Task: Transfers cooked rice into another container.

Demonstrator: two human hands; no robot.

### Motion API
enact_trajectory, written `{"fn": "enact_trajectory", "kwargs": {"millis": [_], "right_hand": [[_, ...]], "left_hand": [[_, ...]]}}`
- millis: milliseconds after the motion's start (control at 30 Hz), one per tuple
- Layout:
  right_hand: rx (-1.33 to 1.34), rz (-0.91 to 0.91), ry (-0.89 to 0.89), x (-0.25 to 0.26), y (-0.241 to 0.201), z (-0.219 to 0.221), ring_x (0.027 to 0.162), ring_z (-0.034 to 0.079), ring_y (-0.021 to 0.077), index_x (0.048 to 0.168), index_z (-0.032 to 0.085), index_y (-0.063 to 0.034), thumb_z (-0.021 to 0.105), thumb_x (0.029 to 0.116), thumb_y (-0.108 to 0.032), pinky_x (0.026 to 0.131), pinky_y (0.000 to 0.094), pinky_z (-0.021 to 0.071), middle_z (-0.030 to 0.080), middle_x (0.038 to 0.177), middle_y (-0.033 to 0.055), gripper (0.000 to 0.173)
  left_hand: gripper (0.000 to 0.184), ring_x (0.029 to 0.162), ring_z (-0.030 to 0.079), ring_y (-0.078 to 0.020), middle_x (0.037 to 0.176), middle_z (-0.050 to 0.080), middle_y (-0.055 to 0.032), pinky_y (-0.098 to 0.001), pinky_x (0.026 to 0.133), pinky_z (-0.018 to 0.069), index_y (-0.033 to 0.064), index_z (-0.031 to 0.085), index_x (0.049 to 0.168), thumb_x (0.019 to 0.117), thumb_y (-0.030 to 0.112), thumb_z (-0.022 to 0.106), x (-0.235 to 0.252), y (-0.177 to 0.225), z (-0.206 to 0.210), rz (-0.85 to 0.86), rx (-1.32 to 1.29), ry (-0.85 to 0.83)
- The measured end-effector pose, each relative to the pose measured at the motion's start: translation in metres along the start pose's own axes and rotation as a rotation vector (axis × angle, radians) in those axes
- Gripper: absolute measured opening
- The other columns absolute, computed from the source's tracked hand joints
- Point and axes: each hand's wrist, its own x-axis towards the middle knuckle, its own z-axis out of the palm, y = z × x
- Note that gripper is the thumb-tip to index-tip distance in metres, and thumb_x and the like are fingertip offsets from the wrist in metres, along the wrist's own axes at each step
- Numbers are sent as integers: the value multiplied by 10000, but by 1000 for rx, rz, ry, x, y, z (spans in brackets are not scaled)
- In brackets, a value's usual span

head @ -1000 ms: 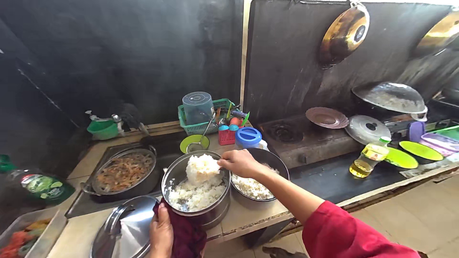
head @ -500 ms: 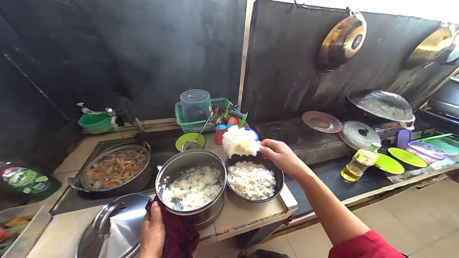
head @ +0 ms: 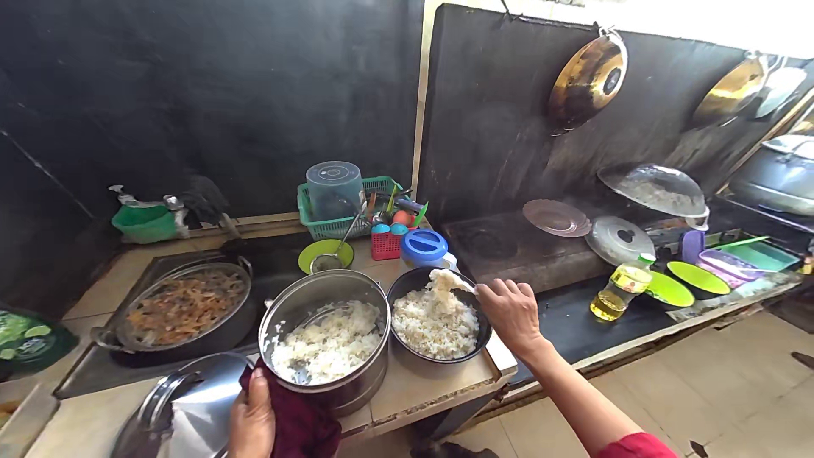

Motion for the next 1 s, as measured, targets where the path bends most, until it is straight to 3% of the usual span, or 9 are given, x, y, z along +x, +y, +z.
{"fn": "enact_trajectory", "kwargs": {"millis": [200,367,500,667,833,1000], "right_hand": [[1,-2,10,-12,9,4,727,655,309,926,743,-120,684,958,-188,665,490,495,654,780,107,96],[42,19,-8,-26,15,-8,792,683,319,1046,768,-157,626,994,-220,722,504,529,698,862,112,165],[-4,-8,-71,-55,20,3,742,684,313,1000,772,-154,663,957,-140,686,493,527,686,784,106,119],[-5,-2,-77,-61,17,2,751,687,311,1036,777,-165,648,961,-114,675,487,523,687,785,102,158],[17,-11,-52,-61,16,4,770,689,318,1051,773,-167,625,978,-132,696,497,524,696,807,106,168],[12,-8,-28,-57,17,1,746,680,302,1024,773,-168,587,998,-168,668,477,512,688,785,89,188]], "left_hand": [[463,1044,611,49,1125,669,-82,-165,965,484,-80,596,1234,1123,256,298,1,-1,-1,11,0,-10],[457,1054,608,55,1144,665,-86,-156,970,481,-89,580,1255,1122,248,300,1,-3,-1,17,-20,-17],[460,1068,606,50,1158,662,-92,-157,979,475,-92,574,1265,1122,248,298,0,-3,-1,22,-17,-25],[452,1020,618,47,1104,674,-82,-160,944,491,-83,594,1233,1123,253,312,1,-2,-1,6,-13,-15],[463,1081,619,10,1165,673,-111,-194,983,489,-84,593,1260,1116,262,320,4,-7,-2,14,-9,-14],[457,1038,632,22,1114,689,-88,-181,961,496,-73,617,1225,1116,266,331,7,-8,-1,30,-17,-9]]}}
